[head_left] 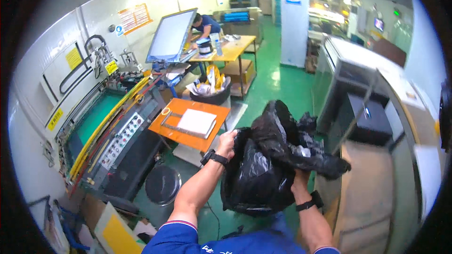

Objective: The recorder removes full trash bags from bins, ties them, and consolidates waste at a printing workstation.

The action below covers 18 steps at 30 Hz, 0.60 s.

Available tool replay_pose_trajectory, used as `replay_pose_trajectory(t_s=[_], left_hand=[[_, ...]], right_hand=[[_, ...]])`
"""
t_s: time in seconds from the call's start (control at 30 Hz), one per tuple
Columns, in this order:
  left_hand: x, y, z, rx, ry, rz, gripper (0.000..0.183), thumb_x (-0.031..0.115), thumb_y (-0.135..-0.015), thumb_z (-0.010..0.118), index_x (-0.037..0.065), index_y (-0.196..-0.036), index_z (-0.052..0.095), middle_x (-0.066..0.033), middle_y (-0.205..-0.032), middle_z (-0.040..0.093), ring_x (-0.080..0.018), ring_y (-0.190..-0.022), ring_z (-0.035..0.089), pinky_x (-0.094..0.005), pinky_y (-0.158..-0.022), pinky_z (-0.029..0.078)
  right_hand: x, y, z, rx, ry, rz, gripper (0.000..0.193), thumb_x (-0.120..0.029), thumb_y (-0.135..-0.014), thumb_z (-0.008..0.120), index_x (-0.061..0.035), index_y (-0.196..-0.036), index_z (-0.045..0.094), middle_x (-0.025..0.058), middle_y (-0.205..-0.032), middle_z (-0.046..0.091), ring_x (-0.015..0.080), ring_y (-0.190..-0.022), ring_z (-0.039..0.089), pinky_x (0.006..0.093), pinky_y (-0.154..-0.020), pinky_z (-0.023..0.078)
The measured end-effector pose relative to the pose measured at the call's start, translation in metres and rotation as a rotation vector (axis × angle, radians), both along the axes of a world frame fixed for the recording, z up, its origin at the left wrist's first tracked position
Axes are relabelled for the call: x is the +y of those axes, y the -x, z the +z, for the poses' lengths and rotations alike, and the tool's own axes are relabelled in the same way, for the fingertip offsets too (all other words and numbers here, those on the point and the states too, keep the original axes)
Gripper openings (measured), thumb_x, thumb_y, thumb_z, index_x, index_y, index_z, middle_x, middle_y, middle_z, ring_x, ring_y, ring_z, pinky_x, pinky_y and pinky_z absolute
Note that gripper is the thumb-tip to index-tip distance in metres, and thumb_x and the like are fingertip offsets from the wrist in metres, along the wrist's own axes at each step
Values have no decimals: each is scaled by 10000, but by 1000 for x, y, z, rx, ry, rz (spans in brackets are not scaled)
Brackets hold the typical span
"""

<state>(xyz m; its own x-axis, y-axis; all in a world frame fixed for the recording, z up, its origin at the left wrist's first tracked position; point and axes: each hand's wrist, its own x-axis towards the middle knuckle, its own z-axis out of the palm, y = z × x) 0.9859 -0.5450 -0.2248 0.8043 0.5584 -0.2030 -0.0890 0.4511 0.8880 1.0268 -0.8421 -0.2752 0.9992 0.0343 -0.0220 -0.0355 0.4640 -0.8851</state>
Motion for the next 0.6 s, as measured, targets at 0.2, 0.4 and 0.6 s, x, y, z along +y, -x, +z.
replay_pose_trajectory(t_s=[0.2, 0.4, 0.6], left_hand=[[49, -171, -29, -34, 30, 36, 180, 115, -904, 479, 0, -958, 606, -111, -898, 655, -228, -792, 635, -368, -743, 514], [102, -253, -22, 17, 48, 184, 167, 89, -869, 526, 13, -940, 656, -63, -885, 653, -164, -767, 610, -297, -701, 486], [176, -346, -87, -62, 57, 278, 225, 136, -921, 480, 1, -1034, 620, -100, -964, 664, -221, -855, 628, -344, -807, 491]], right_hand=[[45, -174, 10, -22, 85, 252, 638, -111, -770, 689, -48, -1332, 393, 67, -1302, 469, 202, -1161, 468, 350, -996, 389], [108, -312, -20, -67, 83, 337, 623, -93, -785, 675, -35, -1339, 396, 80, -1330, 457, 220, -1230, 423, 345, -1019, 354], [177, -443, -29, -78, 343, 269, 521, -127, -824, 629, -28, -1302, 448, 64, -1331, 462, 203, -1160, 442, 319, -977, 344]])
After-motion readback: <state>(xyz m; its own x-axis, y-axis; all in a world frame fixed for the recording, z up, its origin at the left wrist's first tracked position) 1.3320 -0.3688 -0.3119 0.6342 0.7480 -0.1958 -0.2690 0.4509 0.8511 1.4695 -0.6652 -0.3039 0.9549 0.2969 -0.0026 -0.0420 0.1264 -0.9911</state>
